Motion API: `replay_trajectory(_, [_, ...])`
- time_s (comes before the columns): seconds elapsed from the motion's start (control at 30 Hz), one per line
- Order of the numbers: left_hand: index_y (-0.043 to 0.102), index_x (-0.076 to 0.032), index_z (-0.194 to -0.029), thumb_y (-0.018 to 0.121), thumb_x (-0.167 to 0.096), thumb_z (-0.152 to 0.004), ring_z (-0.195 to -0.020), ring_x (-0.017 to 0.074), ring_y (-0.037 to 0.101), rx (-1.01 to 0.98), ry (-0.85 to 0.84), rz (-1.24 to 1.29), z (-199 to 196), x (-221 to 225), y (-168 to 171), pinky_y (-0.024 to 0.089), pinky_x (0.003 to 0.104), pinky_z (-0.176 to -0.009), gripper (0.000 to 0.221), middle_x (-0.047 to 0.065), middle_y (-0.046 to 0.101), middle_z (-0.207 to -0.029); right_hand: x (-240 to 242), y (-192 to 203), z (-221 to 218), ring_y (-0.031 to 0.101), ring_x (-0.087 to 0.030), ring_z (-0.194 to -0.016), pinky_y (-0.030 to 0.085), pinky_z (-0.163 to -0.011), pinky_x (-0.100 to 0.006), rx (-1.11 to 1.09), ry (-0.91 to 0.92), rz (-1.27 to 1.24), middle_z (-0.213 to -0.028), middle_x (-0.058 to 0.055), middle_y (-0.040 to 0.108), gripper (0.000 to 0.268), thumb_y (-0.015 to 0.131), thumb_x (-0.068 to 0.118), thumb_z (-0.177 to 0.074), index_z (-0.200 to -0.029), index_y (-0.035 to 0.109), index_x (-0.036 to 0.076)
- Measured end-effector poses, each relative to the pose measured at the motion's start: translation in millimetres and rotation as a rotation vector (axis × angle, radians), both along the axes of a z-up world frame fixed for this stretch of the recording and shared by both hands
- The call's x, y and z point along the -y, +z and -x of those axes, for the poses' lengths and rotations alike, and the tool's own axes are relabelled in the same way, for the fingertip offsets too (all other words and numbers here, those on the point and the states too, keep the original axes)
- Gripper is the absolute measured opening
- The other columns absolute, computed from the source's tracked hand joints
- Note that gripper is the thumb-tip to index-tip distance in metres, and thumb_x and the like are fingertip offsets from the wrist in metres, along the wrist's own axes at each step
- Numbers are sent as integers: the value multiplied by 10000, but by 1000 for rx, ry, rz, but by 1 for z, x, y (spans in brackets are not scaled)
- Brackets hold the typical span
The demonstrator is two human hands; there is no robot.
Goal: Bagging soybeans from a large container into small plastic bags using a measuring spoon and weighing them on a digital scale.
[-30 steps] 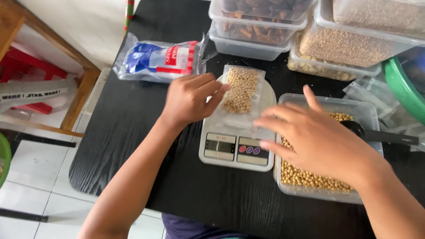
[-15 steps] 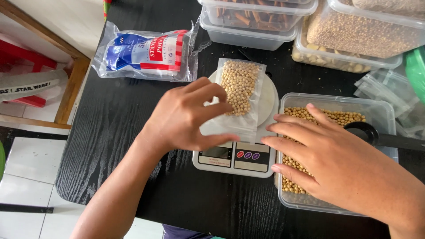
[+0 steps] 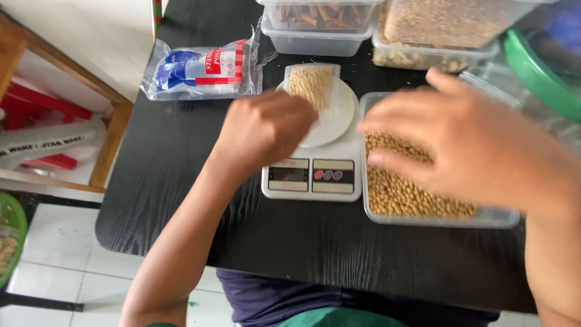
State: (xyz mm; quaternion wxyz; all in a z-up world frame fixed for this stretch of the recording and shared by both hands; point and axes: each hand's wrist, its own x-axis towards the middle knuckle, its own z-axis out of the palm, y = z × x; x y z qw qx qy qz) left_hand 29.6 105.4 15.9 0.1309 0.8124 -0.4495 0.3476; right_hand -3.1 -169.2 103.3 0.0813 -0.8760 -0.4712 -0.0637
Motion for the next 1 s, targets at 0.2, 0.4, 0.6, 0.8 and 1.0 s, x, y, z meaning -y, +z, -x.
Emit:
replay_trajectory(0.2, [704,-80,-914,722,5,-1011,-758,167,688,232,78,211,-18,6,41,460,283,-541,130,25,728,-923,31,24,4,702,-280,-1037,527,-941,-385,-21,-32,-406,-1137,-185,743,151,638,26,-1095,-1154,731,-76])
replay_trajectory(0.4, [675,-43,-853,778,-61,-1044,-586,144,467,-78,12,394,-9,18,62,367,301,-554,217,46,591,-720,20,-29,6,609,-229,-1152,518,-998,-366,-284,-247,-759,-1241,-115,614,364,531,230,-1054,-1360,543,32])
replay_trajectory(0.6, [761,-36,-954,747,-109,-981,-473,204,696,-642,-181,848,35,58,79,523,238,-396,79,87,700,-823,8,-69,22,605,-470,-1232,507,-978,-639,-380,-181,-840,-1323,-222,640,427,605,209,-1034,-1439,515,108])
replay_trajectory(0.8, [633,50,-1225,444,-524,-1010,-1021,300,699,-784,-620,751,17,61,77,507,477,-1022,641,230,685,-1113,13,-52,32,697,-237,-832,568,-861,-430,-977,-88,-1080,-888,-107,710,167,565,163,-1029,-1088,664,42])
replay_trajectory(1.0, [303,-101,-1621,725,-610,-924,-1371,348,563,-937,-826,779,15,78,39,472,550,-1131,961,220,527,-1534,-3,-77,35,651,-326,-1024,578,-883,-466,-1203,-95,-1176,-1183,-193,636,360,506,157,-1014,-1298,597,-44])
